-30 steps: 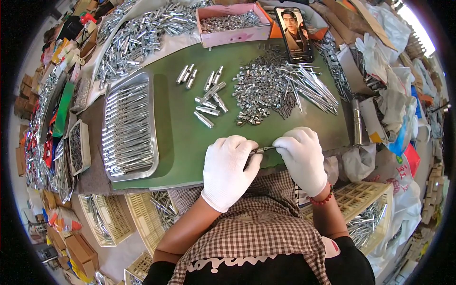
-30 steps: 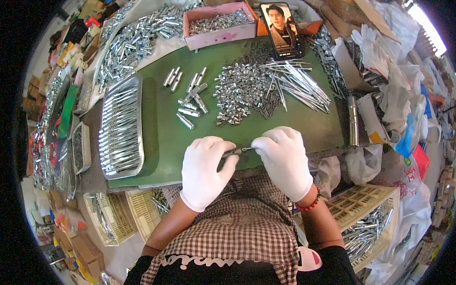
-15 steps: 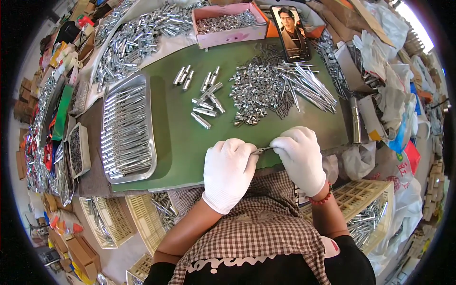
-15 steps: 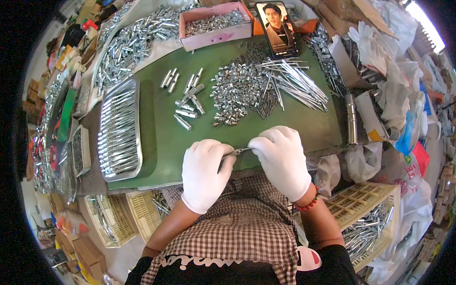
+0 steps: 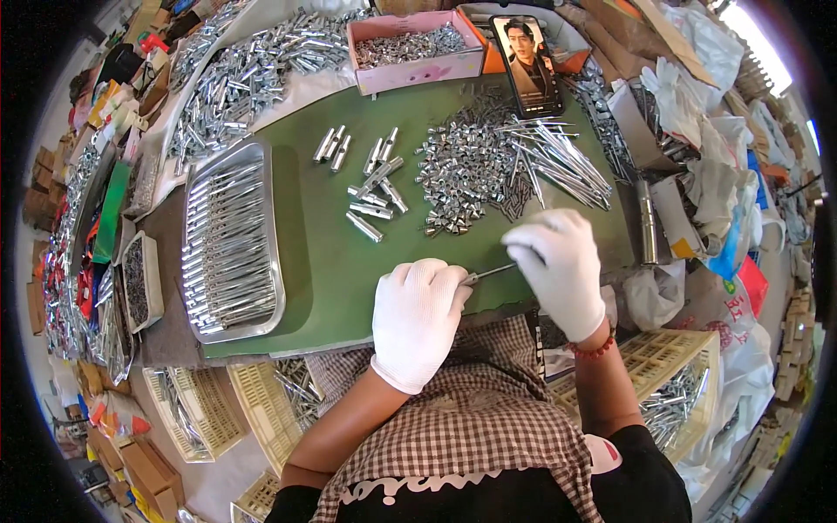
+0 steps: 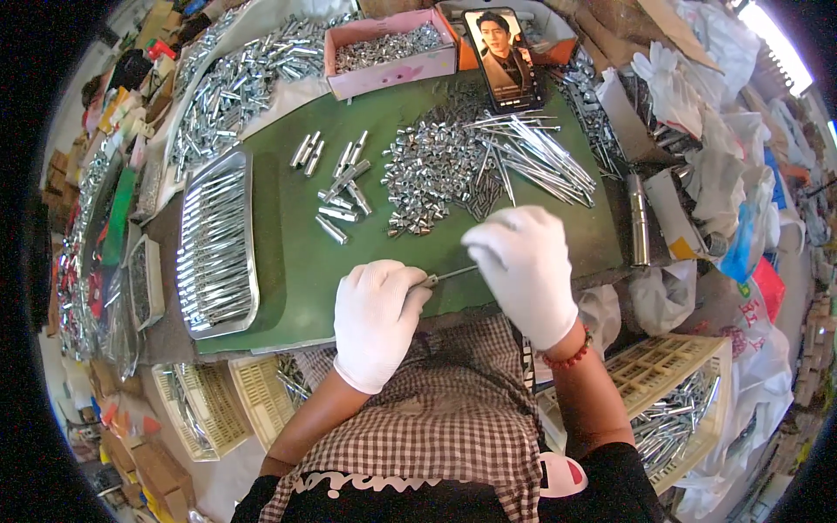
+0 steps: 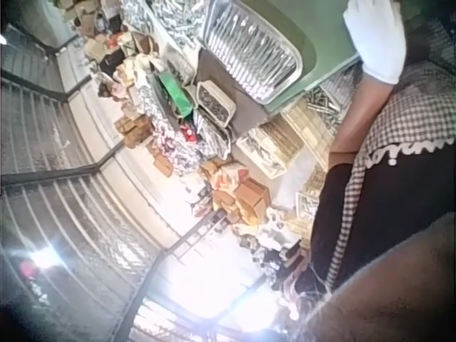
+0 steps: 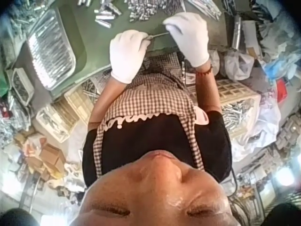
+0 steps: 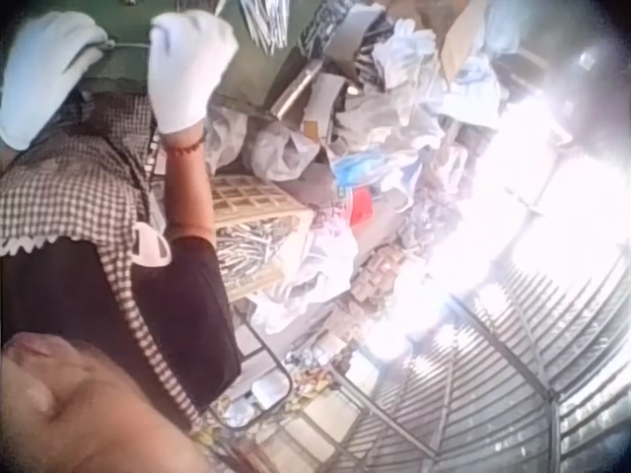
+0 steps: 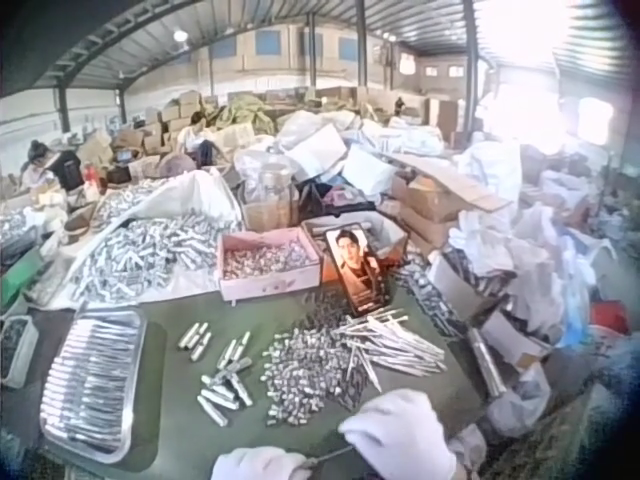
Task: Assembling small metal pins and checking hardware components at a workbench.
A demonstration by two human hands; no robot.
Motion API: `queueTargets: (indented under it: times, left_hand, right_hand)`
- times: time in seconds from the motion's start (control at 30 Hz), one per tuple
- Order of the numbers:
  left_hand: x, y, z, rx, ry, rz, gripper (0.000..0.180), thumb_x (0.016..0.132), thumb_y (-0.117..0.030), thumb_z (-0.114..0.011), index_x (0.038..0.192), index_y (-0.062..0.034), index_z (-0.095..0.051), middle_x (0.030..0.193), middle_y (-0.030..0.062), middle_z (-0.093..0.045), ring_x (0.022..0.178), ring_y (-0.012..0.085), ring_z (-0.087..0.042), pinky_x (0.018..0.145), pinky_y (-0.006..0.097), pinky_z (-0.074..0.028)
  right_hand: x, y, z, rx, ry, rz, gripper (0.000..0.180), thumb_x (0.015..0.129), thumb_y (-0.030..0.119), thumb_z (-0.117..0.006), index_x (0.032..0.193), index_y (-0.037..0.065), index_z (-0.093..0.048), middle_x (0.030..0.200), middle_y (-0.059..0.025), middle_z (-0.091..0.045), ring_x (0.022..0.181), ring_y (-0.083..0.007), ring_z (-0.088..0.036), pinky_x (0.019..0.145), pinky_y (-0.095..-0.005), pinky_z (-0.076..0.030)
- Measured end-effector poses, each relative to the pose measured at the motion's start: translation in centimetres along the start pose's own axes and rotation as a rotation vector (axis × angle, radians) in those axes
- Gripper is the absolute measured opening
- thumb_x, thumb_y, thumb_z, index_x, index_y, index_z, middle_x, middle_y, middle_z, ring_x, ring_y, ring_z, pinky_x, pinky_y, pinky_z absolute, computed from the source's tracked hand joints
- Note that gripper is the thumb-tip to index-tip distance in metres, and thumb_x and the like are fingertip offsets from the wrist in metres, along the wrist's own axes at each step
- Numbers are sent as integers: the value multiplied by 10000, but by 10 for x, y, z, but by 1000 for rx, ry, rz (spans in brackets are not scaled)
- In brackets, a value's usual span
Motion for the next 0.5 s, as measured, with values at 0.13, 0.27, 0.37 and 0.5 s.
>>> queueTargets:
  times: [0.13, 0.27, 0.37, 0.5]
  left_hand:
    - [2, 1, 0, 11, 6, 14, 135, 820, -144, -763, 946, -128, -720, 971, 70, -665, 925, 331, -627, 828, 451, -467]
    - [4, 3, -2, -25, 48, 38, 137, 820, -150, -765, 947, -123, -721, 953, 68, -664, 909, 329, -628, 820, 445, -470]
    - [4, 1, -2, -27, 31, 5, 135, 821, -152, -764, 944, -122, -718, 944, 65, -663, 893, 325, -626, 811, 443, -469]
    - [3, -1, 1, -32, 4, -11, 130, 820, -151, -766, 935, -124, -714, 941, 66, -662, 887, 323, -623, 805, 444, -468]
  right_hand:
    - [23, -6, -4, -42, -47, 57, 120, 790, 84, -757, 869, 172, -737, 879, -19, -671, 904, -279, -640, 830, -432, -479]
    - [38, -6, -23, -173, 20, 83, 104, 780, 127, -771, 856, 158, -709, 867, -35, -633, 892, -285, -623, 800, -445, -467]
    - [38, -3, -28, -229, 73, 98, 84, 800, 142, -756, 846, 138, -685, 859, -45, -618, 892, -290, -616, 793, -449, -464]
    - [38, 2, -31, -334, 126, 124, 48, 841, 133, -712, 861, 120, -670, 870, -61, -634, 898, -300, -622, 812, -443, -463]
Point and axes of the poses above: each hand's wrist, its own x-axis towards the middle knuckle, its own z-axis out of the back of the hand, y = z × x, the point moved 9 cm from there along x, towards the middle knuckle
